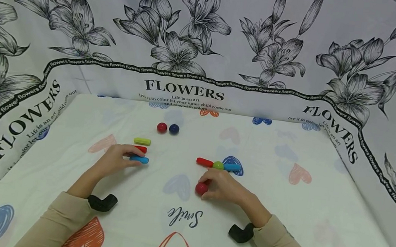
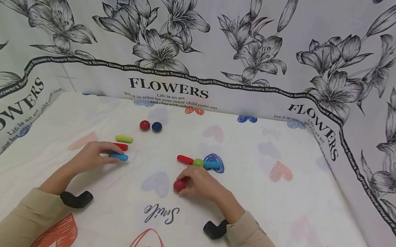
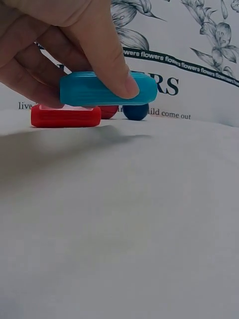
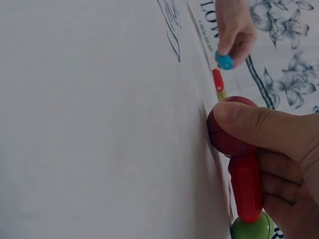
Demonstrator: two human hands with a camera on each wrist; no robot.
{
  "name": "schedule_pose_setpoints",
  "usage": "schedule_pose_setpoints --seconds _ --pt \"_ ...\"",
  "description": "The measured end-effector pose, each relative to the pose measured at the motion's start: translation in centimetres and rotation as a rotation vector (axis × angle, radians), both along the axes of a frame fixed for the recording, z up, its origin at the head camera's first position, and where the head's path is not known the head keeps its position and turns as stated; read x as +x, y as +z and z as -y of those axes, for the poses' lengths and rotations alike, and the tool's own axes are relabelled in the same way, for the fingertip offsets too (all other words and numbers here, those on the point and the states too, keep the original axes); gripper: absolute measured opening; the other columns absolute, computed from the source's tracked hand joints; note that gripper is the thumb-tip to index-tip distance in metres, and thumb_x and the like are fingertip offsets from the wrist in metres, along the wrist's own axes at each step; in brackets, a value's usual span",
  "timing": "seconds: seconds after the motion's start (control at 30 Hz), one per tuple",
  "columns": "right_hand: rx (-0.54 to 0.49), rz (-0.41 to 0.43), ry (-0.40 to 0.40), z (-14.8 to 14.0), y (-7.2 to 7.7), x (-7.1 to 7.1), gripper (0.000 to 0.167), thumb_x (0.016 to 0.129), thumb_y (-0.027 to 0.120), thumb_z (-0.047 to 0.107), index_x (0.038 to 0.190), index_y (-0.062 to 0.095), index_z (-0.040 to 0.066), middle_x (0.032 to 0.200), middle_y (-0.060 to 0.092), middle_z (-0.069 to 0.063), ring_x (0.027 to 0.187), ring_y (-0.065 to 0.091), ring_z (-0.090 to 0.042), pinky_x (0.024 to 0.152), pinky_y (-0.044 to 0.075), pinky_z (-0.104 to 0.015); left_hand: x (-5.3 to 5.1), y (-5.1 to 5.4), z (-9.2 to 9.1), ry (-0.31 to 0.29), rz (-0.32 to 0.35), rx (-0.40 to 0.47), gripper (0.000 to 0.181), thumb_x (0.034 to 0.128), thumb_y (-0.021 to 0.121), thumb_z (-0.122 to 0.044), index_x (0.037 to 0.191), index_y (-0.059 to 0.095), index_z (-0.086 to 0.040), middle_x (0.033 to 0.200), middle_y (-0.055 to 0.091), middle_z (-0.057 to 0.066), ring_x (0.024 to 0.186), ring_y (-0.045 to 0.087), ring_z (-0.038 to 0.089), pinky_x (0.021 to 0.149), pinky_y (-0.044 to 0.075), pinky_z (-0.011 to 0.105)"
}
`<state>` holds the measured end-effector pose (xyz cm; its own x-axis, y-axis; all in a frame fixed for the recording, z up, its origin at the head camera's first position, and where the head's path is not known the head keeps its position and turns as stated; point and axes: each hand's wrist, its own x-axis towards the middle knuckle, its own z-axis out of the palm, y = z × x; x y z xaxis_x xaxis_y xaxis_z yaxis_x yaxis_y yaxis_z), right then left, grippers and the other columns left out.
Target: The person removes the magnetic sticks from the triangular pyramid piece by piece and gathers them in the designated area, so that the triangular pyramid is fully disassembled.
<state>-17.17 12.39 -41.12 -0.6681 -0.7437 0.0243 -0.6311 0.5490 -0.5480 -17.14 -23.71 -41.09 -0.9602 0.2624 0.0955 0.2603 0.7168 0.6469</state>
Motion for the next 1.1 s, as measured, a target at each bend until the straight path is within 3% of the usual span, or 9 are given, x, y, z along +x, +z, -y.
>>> schedule_pose_setpoints --seconds 0.07,0.27,0.5,0.63,0.93,1.1 --pt "-0.003 -0.005 0.006 0.0 -0.1 -0.1 0.032 0.077 0.081 0.021 0.106 0.07 0.013 0.105 0.07 -0.001 0.097 0.061 -0.013 0.086 0.055 -0.023 0.0 0.0 0.2 0.008 0.008 -0.007 0.022 0.0811 0.076 -0.013 0.103 0.074 -0.008 0.107 0.073 0.015 0.097 0.069 0.027 0.084 0.054 0.018" --pt "-0.007 -0.016 0.012 0.0 -0.3 -0.2 0.032 0.077 0.081 0.021 0.106 0.071 0.013 0.104 0.071 -0.001 0.097 0.061 -0.013 0.086 0.055 -0.023 -0.3 -0.1 0.7 0.024 0.012 -0.061 0.02 0.0823 0.074 -0.011 0.102 0.074 -0.007 0.109 0.072 0.017 0.097 0.067 0.029 0.088 0.057 0.043" --pt "-0.001 -0.019 0.005 0.0 -0.4 -0.2 0.033 0.077 0.081 0.022 0.107 0.071 0.013 0.105 0.071 -0.001 0.098 0.062 -0.014 0.087 0.056 -0.024 -0.7 -0.2 1.0 0.075 0.048 -0.089 0.019 0.0829 0.075 -0.015 0.101 0.075 -0.008 0.11 0.072 0.018 0.097 0.063 0.027 0.081 0.053 0.027" --pt "0.001 -0.019 0.004 -0.1 -0.4 -0.2 0.032 0.077 0.081 0.022 0.107 0.071 0.013 0.105 0.071 -0.001 0.098 0.062 -0.013 0.087 0.056 -0.024 -0.7 -0.3 1.2 0.081 0.031 -0.095 0.019 0.0827 0.075 -0.015 0.1 0.075 -0.007 0.11 0.072 0.019 0.097 0.063 0.028 0.078 0.05 0.022" --pt "0.005 -0.004 0.003 -0.1 -0.2 -0.1 0.033 0.077 0.081 0.022 0.107 0.071 0.013 0.105 0.07 -0.001 0.098 0.06 -0.013 0.086 0.055 -0.022 -0.8 -0.5 1.3 0.085 -0.012 -0.119 0.024 0.0809 0.076 -0.014 0.103 0.074 -0.004 0.108 0.073 0.02 0.101 0.064 0.033 0.081 0.051 0.03" --pt "0.009 -0.013 -0.003 0.0 -0.2 -0.2 0.033 0.077 0.081 0.023 0.107 0.071 0.013 0.106 0.071 -0.001 0.098 0.061 -0.013 0.086 0.055 -0.024 -0.8 -0.3 1.2 0.1 0.019 -0.12 0.023 0.0824 0.075 -0.015 0.103 0.075 -0.005 0.111 0.071 0.021 0.101 0.062 0.033 0.08 0.05 0.031"
